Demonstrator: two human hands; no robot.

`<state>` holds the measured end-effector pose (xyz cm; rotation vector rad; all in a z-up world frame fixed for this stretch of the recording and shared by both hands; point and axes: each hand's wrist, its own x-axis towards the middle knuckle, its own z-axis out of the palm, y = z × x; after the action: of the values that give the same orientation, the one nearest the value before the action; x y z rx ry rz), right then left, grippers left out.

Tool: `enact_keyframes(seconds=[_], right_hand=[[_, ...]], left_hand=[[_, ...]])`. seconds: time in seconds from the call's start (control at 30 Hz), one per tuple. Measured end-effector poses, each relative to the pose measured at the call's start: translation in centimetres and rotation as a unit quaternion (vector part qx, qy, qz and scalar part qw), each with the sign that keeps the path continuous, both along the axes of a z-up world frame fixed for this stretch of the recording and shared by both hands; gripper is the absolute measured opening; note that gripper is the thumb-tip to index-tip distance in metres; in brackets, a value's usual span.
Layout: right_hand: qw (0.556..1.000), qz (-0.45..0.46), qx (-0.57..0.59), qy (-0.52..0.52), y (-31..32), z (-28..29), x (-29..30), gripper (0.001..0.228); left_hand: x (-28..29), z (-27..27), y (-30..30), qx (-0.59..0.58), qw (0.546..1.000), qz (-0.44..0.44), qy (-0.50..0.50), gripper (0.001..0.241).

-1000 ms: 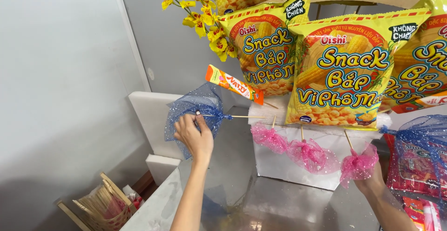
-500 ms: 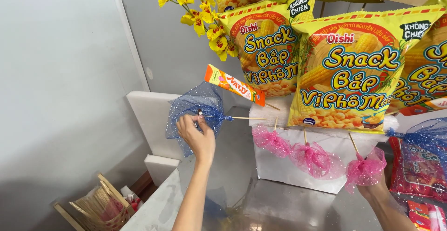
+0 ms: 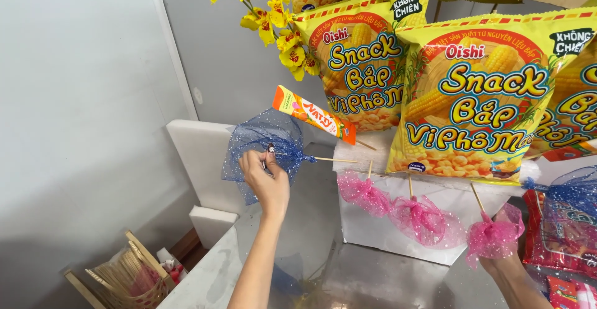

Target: Finalizing a snack bouquet by wrapping decorative mesh around skewers and attaching them to the arrangement.

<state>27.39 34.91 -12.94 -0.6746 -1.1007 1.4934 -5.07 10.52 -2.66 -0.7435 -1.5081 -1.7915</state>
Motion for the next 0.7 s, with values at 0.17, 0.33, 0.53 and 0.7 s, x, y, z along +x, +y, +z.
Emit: enact_keyframes(seconds=[0.17, 0.33, 0.53, 0.7], right_hand=[[1.0, -0.001, -0.002, -0.002, -0.1, -0.2, 0.0, 0.01], [1.0, -0.002, 0.003, -0.006, 0.0, -0.2, 0.0, 0.011], [1.0, -0.002, 0.004, -0.012, 0.0, -0.3, -0.3, 0.012], [1.0, -0.005, 0.005, -0.017, 0.2, -0.2, -0.2, 0.012]], left_hand=[[0.0, -1.3, 0.3, -0.006, 1.0, -0.005, -0.007, 0.019], [0.2, -2.1, 1.0, 0.007, 1.0, -0.001, -0.022, 0.019], [0.3, -1.9, 1.1, 0.016, 1.0, -0.005, -0.01, 0.019], [0.6, -2.1, 1.4, 0.016, 1.0, -0.007, -0.015, 0.019]])
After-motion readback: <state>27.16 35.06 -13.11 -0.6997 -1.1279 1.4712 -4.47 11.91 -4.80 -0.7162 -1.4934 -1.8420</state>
